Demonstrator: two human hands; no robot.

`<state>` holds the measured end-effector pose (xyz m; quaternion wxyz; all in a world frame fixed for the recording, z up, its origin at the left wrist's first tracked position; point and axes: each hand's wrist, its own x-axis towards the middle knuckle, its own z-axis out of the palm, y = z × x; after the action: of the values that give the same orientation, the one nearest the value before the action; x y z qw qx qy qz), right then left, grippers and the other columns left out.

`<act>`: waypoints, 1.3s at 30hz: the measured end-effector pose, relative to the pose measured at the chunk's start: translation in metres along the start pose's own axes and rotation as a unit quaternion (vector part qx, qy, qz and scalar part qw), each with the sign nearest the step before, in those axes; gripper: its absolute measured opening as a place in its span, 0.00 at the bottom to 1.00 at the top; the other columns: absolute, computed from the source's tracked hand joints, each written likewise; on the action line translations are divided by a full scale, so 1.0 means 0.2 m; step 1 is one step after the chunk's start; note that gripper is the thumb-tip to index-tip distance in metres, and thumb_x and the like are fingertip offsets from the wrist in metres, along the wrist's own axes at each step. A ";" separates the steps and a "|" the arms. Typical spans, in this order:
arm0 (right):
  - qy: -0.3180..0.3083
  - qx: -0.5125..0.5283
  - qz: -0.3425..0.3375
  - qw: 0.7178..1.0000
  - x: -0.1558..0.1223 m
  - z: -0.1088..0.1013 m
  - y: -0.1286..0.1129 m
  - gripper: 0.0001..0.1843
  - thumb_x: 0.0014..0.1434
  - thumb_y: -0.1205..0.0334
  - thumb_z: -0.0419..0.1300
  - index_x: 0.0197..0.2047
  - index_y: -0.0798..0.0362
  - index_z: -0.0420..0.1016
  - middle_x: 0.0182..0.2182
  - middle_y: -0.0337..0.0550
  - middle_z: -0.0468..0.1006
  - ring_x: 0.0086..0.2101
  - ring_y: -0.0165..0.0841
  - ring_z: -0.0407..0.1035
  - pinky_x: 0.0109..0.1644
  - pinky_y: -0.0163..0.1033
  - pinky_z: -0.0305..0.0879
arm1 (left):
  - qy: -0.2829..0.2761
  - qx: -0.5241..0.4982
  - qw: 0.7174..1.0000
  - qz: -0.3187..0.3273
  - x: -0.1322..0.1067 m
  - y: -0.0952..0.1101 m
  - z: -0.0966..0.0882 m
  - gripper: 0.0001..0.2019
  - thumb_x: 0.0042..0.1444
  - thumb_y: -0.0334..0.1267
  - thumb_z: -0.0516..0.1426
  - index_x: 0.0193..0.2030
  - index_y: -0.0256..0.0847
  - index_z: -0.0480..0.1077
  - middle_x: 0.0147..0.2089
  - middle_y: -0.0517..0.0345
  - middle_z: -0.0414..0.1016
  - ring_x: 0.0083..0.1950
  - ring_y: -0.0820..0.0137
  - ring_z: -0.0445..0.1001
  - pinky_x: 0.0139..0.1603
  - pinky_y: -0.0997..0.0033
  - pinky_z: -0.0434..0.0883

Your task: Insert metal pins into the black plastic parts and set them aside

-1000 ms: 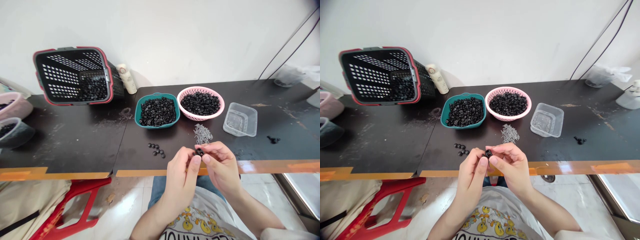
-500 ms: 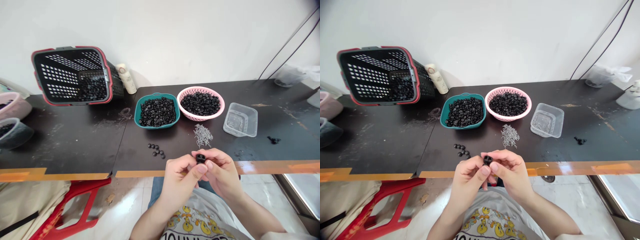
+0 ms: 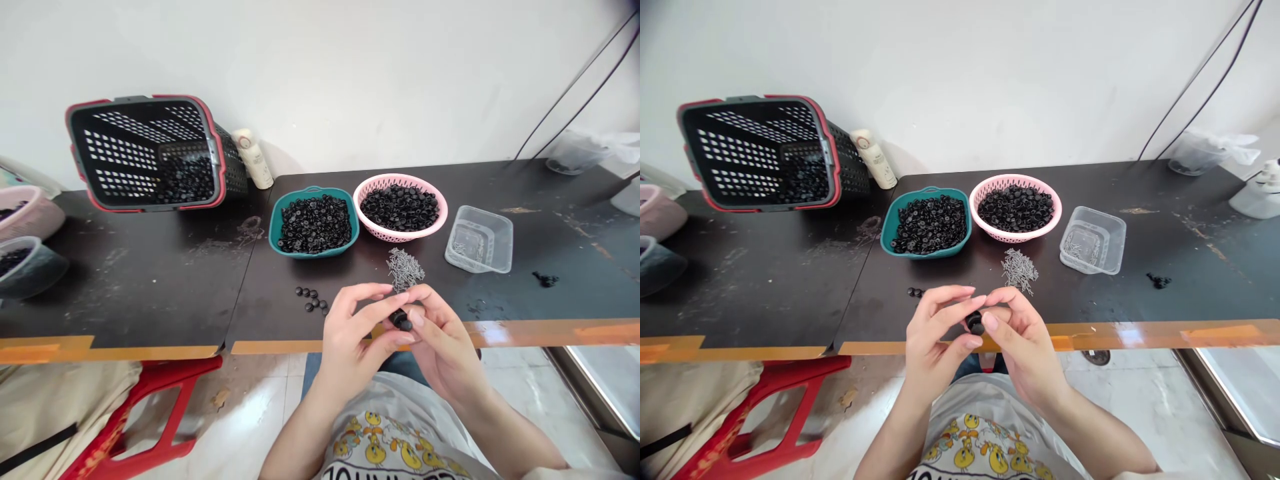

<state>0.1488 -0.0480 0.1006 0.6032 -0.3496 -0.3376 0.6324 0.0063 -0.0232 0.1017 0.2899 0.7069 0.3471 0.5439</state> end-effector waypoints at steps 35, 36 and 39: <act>-0.039 -0.207 -0.032 0.977 -0.03 -0.01 -0.16 0.09 0.58 0.64 0.71 0.40 0.39 0.87 0.38 0.40 0.79 0.29 0.27 0.74 0.29 0.32 0.74 | 0.094 0.024 0.984 0.150 0.03 -0.06 -0.01 0.10 0.50 0.34 0.71 0.38 0.38 0.77 0.33 0.59 0.81 0.32 0.72 0.79 0.36 0.71 0.81; -0.045 -0.189 -0.011 0.981 -0.02 -0.01 -0.17 0.09 0.57 0.64 0.71 0.40 0.40 0.87 0.37 0.40 0.79 0.29 0.27 0.74 0.30 0.31 0.74 | 0.095 0.017 0.984 0.152 0.03 -0.06 -0.01 0.10 0.50 0.34 0.71 0.37 0.38 0.77 0.33 0.59 0.81 0.32 0.72 0.79 0.36 0.71 0.81; -0.083 -0.113 0.079 0.987 0.04 -0.03 -0.20 0.09 0.53 0.65 0.74 0.38 0.45 0.85 0.35 0.38 0.79 0.30 0.26 0.74 0.32 0.30 0.74 | 0.092 -0.001 0.984 0.152 0.03 -0.05 -0.01 0.10 0.50 0.35 0.71 0.37 0.38 0.76 0.33 0.59 0.81 0.32 0.72 0.78 0.36 0.71 0.81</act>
<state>0.1736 -0.0388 0.1307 0.4776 -0.3879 -0.4270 0.6627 0.0033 -0.0120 0.0981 0.1717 0.6979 0.2602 0.6448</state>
